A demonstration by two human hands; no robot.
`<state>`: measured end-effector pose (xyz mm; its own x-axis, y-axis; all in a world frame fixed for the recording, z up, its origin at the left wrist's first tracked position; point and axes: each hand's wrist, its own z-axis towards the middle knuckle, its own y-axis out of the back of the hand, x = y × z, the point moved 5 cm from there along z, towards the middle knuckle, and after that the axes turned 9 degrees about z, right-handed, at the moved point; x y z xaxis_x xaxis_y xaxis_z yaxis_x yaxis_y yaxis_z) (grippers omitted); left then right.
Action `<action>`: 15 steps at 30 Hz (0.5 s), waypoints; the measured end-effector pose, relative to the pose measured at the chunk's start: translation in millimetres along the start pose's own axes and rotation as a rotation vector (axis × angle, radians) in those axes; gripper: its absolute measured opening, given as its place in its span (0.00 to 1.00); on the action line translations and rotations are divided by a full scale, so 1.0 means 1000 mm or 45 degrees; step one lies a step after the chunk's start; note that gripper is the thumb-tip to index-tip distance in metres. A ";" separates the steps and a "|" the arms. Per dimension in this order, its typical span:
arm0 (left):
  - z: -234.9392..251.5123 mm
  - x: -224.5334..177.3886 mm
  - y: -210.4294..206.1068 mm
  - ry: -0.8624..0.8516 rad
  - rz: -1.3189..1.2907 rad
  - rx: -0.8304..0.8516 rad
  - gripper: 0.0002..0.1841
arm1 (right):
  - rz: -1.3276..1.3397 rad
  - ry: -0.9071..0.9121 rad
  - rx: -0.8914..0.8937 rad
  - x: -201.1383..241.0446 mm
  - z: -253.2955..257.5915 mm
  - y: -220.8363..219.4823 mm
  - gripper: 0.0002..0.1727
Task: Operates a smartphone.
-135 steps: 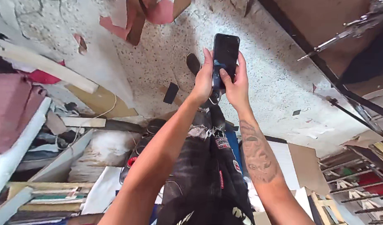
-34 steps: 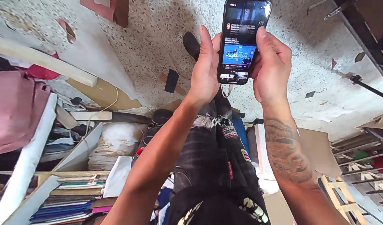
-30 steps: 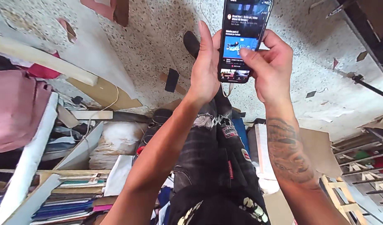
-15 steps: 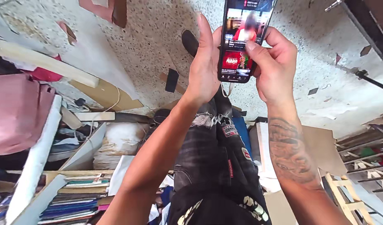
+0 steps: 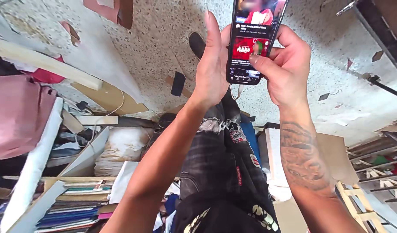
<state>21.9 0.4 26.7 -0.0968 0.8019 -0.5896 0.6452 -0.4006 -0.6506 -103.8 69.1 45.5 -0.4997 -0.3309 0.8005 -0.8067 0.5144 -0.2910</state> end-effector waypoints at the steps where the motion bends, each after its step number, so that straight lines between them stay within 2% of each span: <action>1: 0.000 0.000 0.000 -0.004 -0.008 -0.004 0.45 | -0.016 -0.006 -0.022 0.000 0.000 0.000 0.18; 3: 0.001 0.002 0.000 -0.001 -0.016 -0.010 0.45 | -0.047 -0.026 -0.038 0.002 -0.002 0.001 0.17; 4: 0.001 0.002 0.000 0.002 -0.012 -0.026 0.46 | -0.068 -0.042 0.001 0.004 -0.006 0.001 0.21; 6: -0.001 0.001 0.001 -0.001 0.015 -0.045 0.45 | -0.075 -0.105 0.110 0.007 -0.014 -0.001 0.36; 7: -0.003 0.000 0.000 0.000 0.065 -0.046 0.44 | -0.028 -0.108 0.139 0.007 -0.015 -0.001 0.37; 10: -0.010 -0.002 -0.006 -0.017 0.230 -0.034 0.40 | 0.060 -0.130 0.025 0.008 -0.016 0.000 0.18; 13: -0.015 -0.001 -0.010 -0.042 0.302 -0.020 0.37 | 0.106 -0.207 -0.194 0.007 -0.014 0.002 0.31; 15: -0.015 -0.001 -0.011 -0.063 0.340 -0.006 0.37 | 0.207 -0.164 -0.248 0.004 -0.004 0.004 0.33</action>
<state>25.9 10.6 41.8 0.0403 0.6454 -0.7627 0.6566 -0.5925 -0.4667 -107.6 73.1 49.5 -0.6638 -0.3231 0.6745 -0.6429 0.7073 -0.2939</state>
